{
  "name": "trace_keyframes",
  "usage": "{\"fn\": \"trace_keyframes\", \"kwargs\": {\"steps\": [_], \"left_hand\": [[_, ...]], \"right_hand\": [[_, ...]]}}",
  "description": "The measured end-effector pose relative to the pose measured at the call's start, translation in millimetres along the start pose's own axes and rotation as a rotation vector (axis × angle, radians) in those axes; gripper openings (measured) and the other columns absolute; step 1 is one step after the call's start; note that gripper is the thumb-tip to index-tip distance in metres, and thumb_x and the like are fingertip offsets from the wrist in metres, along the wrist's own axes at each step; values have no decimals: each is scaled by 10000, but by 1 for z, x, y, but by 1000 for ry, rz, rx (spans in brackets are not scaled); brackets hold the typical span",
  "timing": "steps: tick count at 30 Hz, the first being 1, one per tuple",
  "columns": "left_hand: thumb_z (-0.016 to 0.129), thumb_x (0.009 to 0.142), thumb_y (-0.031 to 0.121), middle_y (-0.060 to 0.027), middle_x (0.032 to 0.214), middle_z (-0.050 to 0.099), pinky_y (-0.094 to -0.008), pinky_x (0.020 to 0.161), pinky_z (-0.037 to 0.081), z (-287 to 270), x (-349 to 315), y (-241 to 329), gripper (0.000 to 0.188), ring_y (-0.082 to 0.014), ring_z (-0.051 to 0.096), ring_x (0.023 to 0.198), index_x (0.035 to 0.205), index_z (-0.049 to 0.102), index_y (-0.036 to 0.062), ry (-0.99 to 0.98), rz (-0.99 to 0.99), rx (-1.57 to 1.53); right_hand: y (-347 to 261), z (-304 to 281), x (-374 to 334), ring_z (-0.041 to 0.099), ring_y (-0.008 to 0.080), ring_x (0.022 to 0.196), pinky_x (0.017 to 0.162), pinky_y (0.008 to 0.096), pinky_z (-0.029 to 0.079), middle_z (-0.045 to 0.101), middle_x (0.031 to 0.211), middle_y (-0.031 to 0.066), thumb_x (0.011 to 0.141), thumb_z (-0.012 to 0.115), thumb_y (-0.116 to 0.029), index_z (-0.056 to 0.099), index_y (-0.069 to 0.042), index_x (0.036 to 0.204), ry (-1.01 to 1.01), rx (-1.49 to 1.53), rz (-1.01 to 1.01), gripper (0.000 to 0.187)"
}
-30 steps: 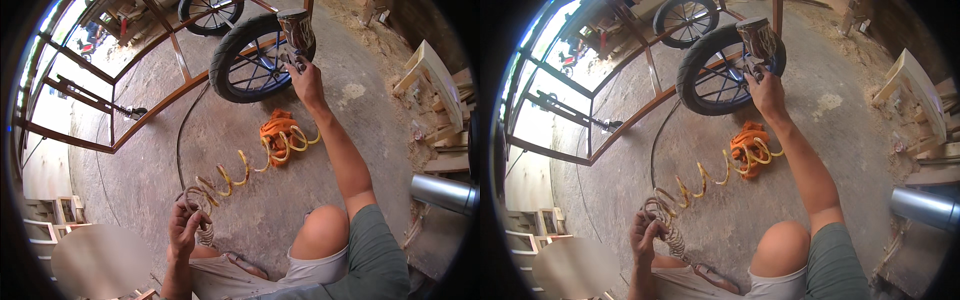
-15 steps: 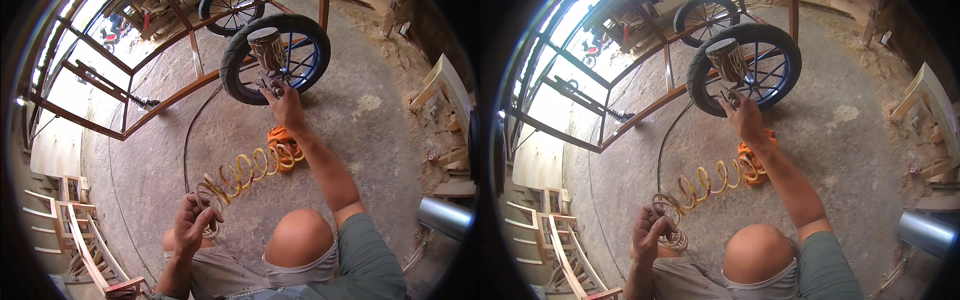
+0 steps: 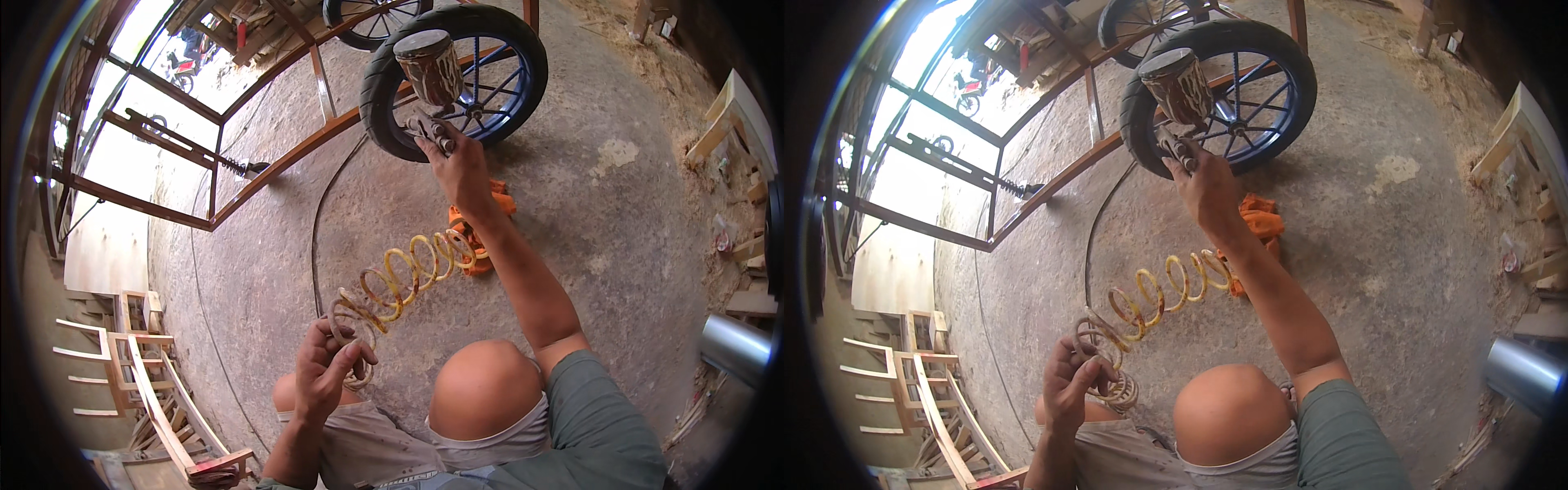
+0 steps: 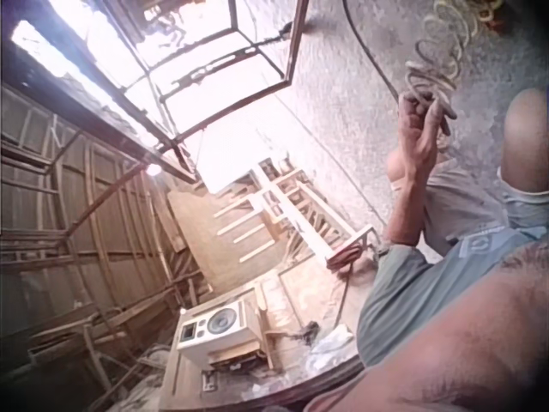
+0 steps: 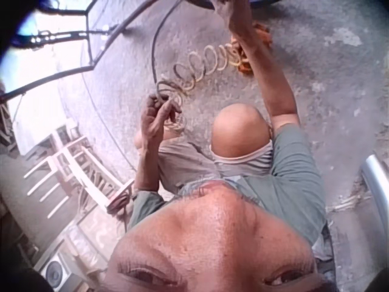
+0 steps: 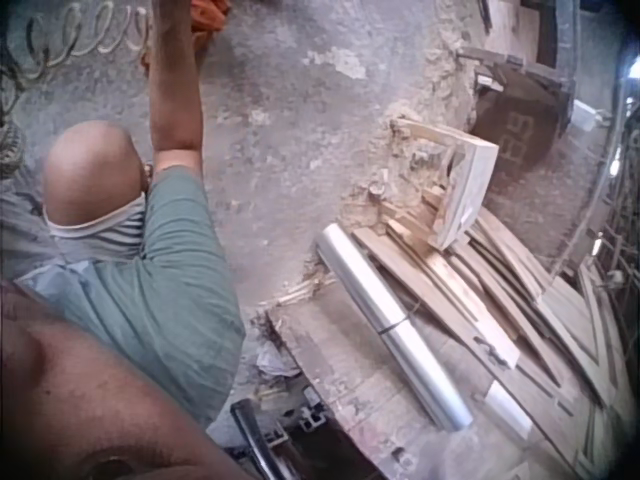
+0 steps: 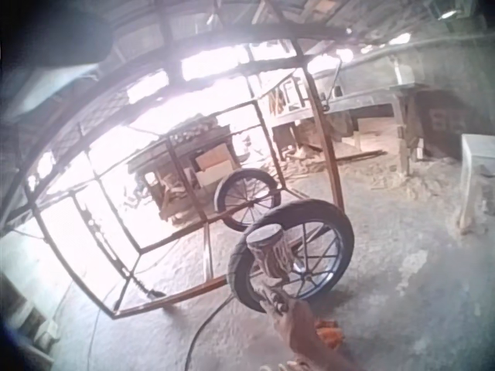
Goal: The person uses a spray gun to apply a brown finish to the metal frame of a cart, including the legs and supports, then pours more paint from a can into the spray gun's reservoir.
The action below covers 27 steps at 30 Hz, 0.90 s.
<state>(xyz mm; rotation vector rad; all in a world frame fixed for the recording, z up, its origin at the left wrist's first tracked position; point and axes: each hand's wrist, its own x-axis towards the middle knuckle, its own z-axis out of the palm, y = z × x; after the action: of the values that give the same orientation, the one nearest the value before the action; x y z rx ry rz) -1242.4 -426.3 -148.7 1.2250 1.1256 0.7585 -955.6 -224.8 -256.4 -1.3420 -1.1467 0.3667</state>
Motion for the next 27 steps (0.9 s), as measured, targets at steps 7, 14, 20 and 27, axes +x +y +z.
{"fn": "trace_keyframes", "kwargs": {"steps": [7, 14, 20, 27], "left_hand": [[580, 1029, 64, -181, 910, 708, -237, 650, 483, -6, -1, 0, 201, -118, 595, 684, 1183, 455, 31, -14, 8, -4], [580, 1028, 58, -182, 915, 707, -234, 641, 485, -11, 6, -4, 215, -118, 597, 693, 1191, 445, 21, -49, 7, -20], [580, 1027, 52, -174, 926, 711, -231, 638, 490, -15, 6, -4, 211, -119, 621, 739, 1191, 449, 24, -72, 6, -39], [578, 1031, 56, -168, 936, 712, -233, 643, 494, -18, 5, -2, 211, -114, 624, 757, 1196, 451, 23, -121, -7, -38]], "right_hand": [[-4, -14, 15, 748, 347, 911, 737, 389, 561, 752, 964, 202, 959, 712, -216, 701, 6, 1158, 84, -274, 27, 298], [-11, -12, 16, 692, 157, 632, 596, 301, 532, 751, 834, 110, 950, 735, -243, 706, 2, 1144, -63, -23, 84, 314], [-17, -40, 42, 638, 117, 590, 575, 284, 509, 738, 799, 93, 957, 729, -246, 713, 0, 1142, 58, -224, 28, 308], [-39, -72, 63, 738, 356, 952, 819, 406, 560, 749, 1014, 217, 947, 709, -227, 713, -6, 1164, -21, -275, 139, 310]]}}
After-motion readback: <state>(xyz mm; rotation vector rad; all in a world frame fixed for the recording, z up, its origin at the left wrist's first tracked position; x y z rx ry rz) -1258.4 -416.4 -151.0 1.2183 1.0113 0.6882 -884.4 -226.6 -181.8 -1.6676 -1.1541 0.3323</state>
